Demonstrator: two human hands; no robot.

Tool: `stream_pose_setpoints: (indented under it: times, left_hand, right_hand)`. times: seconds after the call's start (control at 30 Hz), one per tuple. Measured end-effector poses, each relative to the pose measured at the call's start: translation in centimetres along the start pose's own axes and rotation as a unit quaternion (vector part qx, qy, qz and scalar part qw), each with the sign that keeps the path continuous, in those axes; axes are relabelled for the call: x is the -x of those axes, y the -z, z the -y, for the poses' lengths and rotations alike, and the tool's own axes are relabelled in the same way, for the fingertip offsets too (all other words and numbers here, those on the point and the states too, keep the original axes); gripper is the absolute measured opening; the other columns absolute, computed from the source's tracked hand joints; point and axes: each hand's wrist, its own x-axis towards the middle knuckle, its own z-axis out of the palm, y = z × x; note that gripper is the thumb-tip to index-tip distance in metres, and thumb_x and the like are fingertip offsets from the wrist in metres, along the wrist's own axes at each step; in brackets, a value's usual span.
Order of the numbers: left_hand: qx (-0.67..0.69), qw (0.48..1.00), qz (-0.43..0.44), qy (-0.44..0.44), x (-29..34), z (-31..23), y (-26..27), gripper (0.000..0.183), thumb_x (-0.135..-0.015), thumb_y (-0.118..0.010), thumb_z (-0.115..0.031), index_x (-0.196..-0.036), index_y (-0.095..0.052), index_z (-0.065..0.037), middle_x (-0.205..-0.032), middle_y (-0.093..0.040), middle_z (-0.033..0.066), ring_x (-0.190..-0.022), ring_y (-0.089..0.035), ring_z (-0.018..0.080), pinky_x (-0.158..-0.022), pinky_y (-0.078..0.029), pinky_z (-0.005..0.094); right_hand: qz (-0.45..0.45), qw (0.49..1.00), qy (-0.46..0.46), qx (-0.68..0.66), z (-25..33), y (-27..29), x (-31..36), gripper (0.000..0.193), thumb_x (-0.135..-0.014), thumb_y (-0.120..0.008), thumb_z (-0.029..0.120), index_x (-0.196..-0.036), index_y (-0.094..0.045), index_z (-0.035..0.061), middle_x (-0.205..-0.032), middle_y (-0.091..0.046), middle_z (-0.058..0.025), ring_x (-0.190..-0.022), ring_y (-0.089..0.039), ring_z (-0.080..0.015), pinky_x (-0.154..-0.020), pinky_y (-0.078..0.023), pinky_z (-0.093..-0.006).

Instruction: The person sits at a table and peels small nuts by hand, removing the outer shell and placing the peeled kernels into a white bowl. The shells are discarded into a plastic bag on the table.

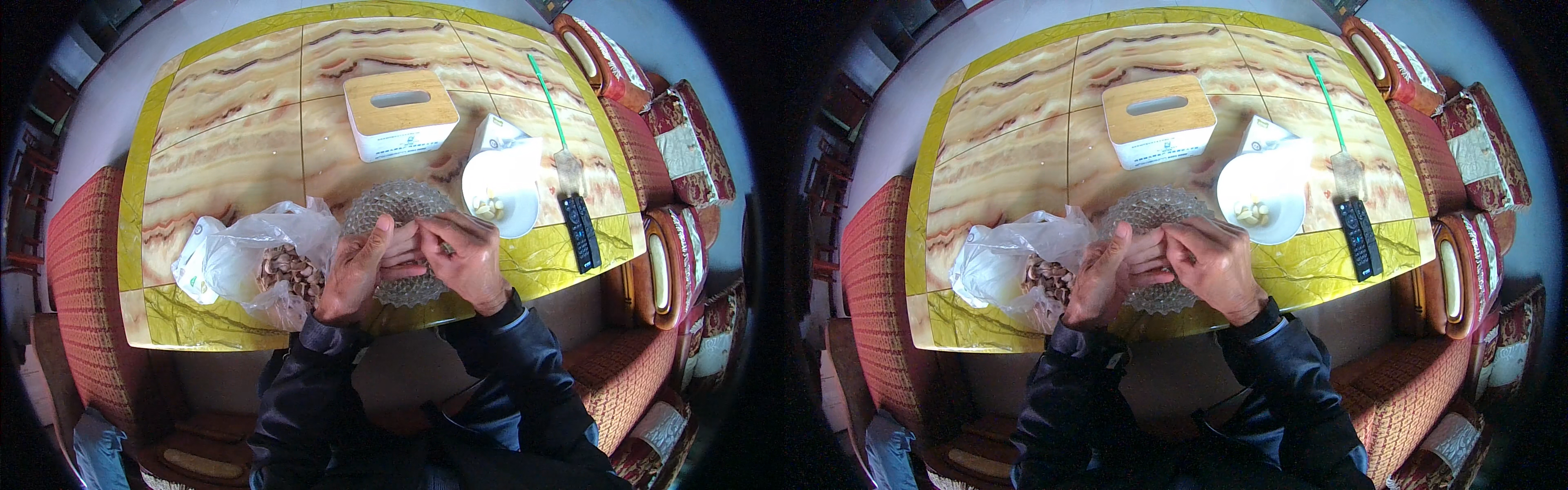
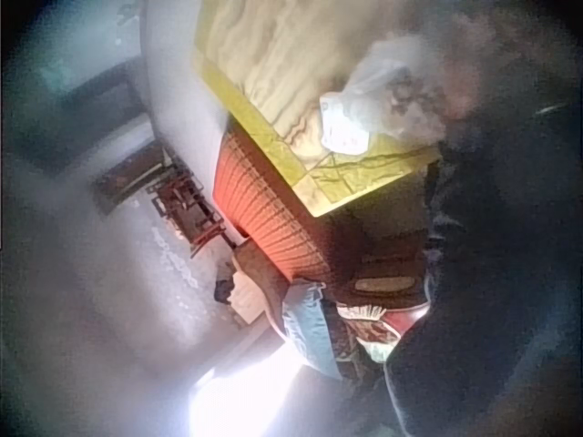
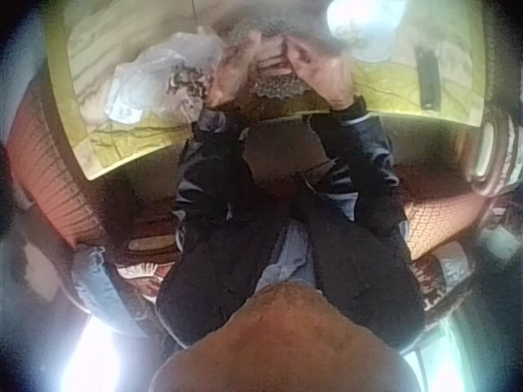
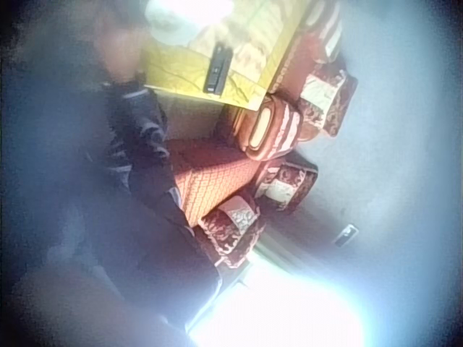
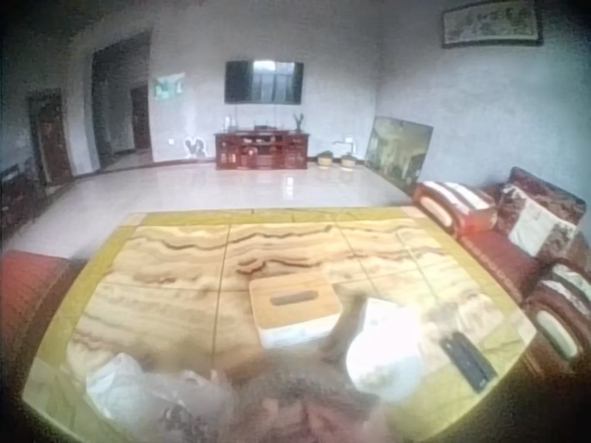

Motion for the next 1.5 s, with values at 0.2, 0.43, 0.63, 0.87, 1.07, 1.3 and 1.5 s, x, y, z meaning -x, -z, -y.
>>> stream_pose_setpoints:
  times: [0.2,0.43,0.63,0.87,1.07,1.3,1.5]
  left_hand:
    - [0.003,0.999,0.040,0.013,0.1,-0.3,0.2,0.082,-0.099,-0.045,-0.061,-0.132,-0.052,0.014,-0.128,-0.062,0.0259,-0.113,-0.066,0.0345,-0.091,-0.057,0.0408]
    - [0.087,0.995,0.051,0.025,0.0,-0.7,0.3,0.092,-0.099,-0.034,-0.068,-0.141,-0.041,0.014,-0.138,-0.054,0.0287,-0.124,-0.059,0.0366,-0.103,-0.049,0.0447]
    - [0.104,0.994,0.029,-0.017,0.1,-0.8,0.7,0.092,-0.099,-0.035,-0.067,-0.143,-0.037,0.014,-0.142,-0.050,0.0283,-0.131,-0.054,0.0340,-0.107,-0.046,0.0427]
    - [-0.024,0.998,0.002,-0.056,0.4,-0.4,0.4,0.091,-0.099,-0.040,-0.065,-0.143,-0.038,0.015,-0.142,-0.050,0.0286,-0.127,-0.056,0.0358,-0.107,-0.046,0.0447]
    - [-0.091,0.993,-0.007,-0.078,0.4,-0.6,0.3,0.092,-0.098,-0.043,-0.065,-0.140,-0.039,0.017,-0.139,-0.052,0.0299,-0.123,-0.058,0.0396,-0.101,-0.050,0.0478]
    - [-0.006,0.996,-0.022,-0.084,0.2,-0.6,0.5,0.084,-0.103,-0.035,-0.058,-0.136,-0.042,0.019,-0.135,-0.055,0.0308,-0.123,-0.059,0.0398,-0.100,-0.051,0.0491]
    - [0.035,0.996,-0.012,-0.082,0.1,-0.9,1.1,0.078,-0.105,-0.037,-0.054,-0.133,-0.049,0.017,-0.127,-0.062,0.0270,-0.122,-0.061,0.0329,-0.100,-0.052,0.0418]
  right_hand:
    - [-0.014,0.973,-0.170,-0.153,-0.1,-0.3,0.5,0.012,-0.082,-0.066,-0.007,-0.090,-0.071,0.0003,-0.077,-0.068,-0.0038,-0.065,-0.061,-0.0074,-0.060,-0.050,-0.0211]
    - [-0.068,0.948,-0.211,-0.227,0.2,-0.4,0.7,0.005,-0.094,-0.065,0.000,-0.097,-0.069,-0.0015,-0.085,-0.068,-0.0021,-0.069,-0.057,-0.0020,-0.060,-0.046,-0.0179]
    - [-0.022,0.983,-0.112,-0.142,0.2,0.0,0.3,0.013,-0.087,-0.071,-0.003,-0.100,-0.073,-0.0012,-0.088,-0.070,-0.0085,-0.074,-0.066,-0.0147,-0.064,-0.053,-0.0256]
    - [0.008,0.999,-0.021,-0.032,0.4,-0.1,0.3,0.016,-0.081,-0.074,-0.003,-0.097,-0.070,-0.0002,-0.086,-0.068,-0.0121,-0.070,-0.066,-0.0234,-0.062,-0.053,-0.0326]
    - [0.059,0.938,-0.263,-0.217,0.4,-0.4,0.8,0.005,-0.096,-0.064,0.002,-0.098,-0.066,-0.0007,-0.079,-0.064,-0.0016,-0.064,-0.059,-0.0088,-0.056,-0.046,-0.0221]
    - [0.042,0.852,-0.386,-0.350,0.2,0.3,0.5,0.019,-0.103,-0.056,0.016,-0.098,-0.066,0.0010,-0.073,-0.058,0.0012,-0.059,-0.053,-0.0057,-0.053,-0.045,-0.0209]
    - [0.028,0.790,-0.385,-0.477,0.0,0.2,0.4,0.026,-0.106,-0.051,0.019,-0.108,-0.068,-0.0008,-0.082,-0.062,-0.0028,-0.066,-0.057,-0.0092,-0.059,-0.049,-0.0236]
